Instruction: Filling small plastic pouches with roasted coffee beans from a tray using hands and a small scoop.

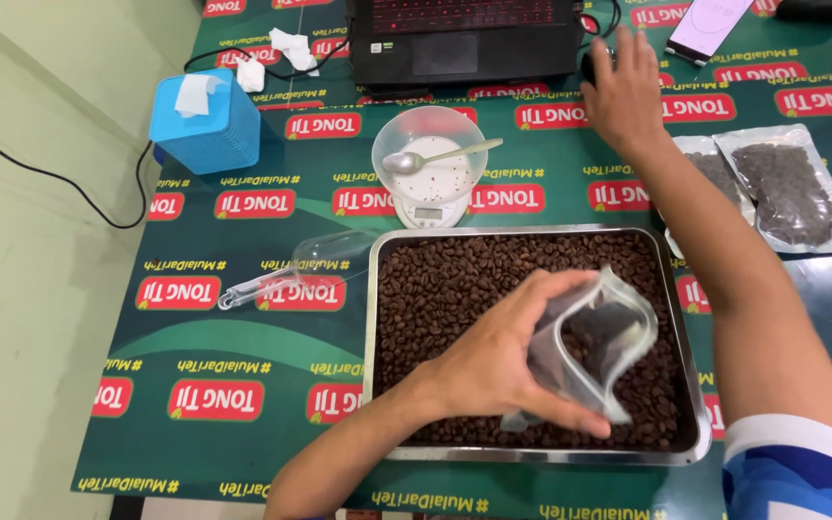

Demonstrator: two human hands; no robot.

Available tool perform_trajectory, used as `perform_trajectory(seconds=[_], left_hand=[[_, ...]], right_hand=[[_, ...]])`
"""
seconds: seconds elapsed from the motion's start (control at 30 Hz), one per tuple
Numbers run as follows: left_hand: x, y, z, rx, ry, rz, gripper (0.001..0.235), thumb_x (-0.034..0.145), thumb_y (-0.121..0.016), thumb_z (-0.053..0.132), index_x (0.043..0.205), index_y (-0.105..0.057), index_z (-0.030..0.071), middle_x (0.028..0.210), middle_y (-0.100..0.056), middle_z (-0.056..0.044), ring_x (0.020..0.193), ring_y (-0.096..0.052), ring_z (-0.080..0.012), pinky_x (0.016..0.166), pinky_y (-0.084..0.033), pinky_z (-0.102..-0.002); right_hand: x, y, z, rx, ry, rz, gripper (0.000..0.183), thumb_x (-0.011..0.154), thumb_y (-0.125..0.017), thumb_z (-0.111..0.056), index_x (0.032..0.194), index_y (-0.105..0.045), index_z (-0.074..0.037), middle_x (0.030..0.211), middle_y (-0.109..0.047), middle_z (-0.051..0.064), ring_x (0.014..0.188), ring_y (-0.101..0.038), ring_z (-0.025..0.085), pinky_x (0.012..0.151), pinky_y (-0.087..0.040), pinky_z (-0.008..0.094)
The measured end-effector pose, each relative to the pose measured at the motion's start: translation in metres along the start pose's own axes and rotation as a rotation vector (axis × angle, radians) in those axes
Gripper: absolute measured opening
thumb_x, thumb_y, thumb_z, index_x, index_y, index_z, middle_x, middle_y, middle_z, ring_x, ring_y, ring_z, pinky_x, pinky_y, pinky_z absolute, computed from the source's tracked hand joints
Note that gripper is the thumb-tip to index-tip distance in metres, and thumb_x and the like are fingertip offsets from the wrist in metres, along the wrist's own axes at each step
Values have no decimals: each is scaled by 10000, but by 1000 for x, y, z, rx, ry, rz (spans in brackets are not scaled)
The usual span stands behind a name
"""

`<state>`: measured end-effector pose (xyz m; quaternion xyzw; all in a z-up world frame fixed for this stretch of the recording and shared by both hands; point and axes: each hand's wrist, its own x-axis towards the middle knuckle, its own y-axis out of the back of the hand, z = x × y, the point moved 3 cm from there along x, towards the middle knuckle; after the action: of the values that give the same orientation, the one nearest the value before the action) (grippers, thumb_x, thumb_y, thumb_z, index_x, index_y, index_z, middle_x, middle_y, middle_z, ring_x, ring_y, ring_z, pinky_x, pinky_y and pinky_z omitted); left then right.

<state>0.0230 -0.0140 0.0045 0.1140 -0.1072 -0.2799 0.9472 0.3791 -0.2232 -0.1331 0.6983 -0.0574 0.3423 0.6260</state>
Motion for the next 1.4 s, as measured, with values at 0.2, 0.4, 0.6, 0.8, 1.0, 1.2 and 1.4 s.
perform_trajectory(seconds=[0.2, 0.4, 0.6, 0.8, 1.0, 1.2, 1.4], left_hand=[[-4, 0, 9, 91, 25, 241, 1004, 638, -704, 646, 1448, -442, 114, 1429, -569, -119, 1244, -619, -259, 1058, -516, -407], [-16, -5, 2, -38, 73, 521, 973, 673, -792, 575, 1415, -424, 65, 1306, -630, -205, 1203, -636, -327, 1044, -489, -424], [-25, -13, -10, -98, 53, 794, 977, 701, -841, 571, 1327, -381, -22, 1157, -632, -250, 1135, -652, -365, 1009, -486, -460], [-34, -29, -26, -118, -75, 689, 1119, 764, -816, 579, 1467, -184, -19, 1324, -540, -320, 1213, -619, -407, 1012, -489, -507], [-34, -8, -56, -93, -405, 505, 847, 1015, -725, 354, 1625, -176, 145, 1385, -526, -173, 1176, -636, -243, 959, -561, -370], [-29, -2, -95, -275, -277, 357, 986, 934, -821, 198, 1621, -117, 141, 1466, -541, -155, 1245, -625, -285, 1004, -579, -411], [-27, -20, -130, -85, -134, 106, 705, 1004, -732, 285, 1567, -357, 84, 1389, -635, -125, 1175, -686, -272, 863, -640, -393]], right_hand=[[-28, 102, -56, 608, -91, 96, 358, 1088, -654, -80, 1409, -530, 19, 1370, -517, 239, 1269, -520, 400, 1006, -465, 494], [-164, 191, -138, 1352, -84, -97, 644, 1063, -435, -465, 1485, -388, 20, 1441, -533, 234, 1362, -522, 362, 1156, -383, 492], [-253, 210, -166, 1350, 111, -232, 1294, 607, -818, -486, 1603, -173, 30, 1573, -365, 291, 1438, -367, 514, 1155, -278, 697], [-280, 207, -167, 1186, -79, 4, 689, 850, -777, 66, 1484, -508, 35, 1306, -650, 205, 1211, -633, 324, 1014, -530, 508], [-280, 181, -134, 1447, -322, 82, 657, 807, -836, 25, 1407, -576, -30, 1209, -670, 145, 1135, -634, 213, 1027, -538, 413], [-279, 188, -139, 1767, -525, 117, 588, 821, -764, 102, 1350, -562, -55, 1160, -668, 104, 1071, -685, 207, 922, -615, 368], [-284, 183, -151, 1836, -515, -43, 525, 827, -723, 144, 1287, -567, -58, 1096, -680, 98, 1012, -700, 205, 862, -641, 398]])
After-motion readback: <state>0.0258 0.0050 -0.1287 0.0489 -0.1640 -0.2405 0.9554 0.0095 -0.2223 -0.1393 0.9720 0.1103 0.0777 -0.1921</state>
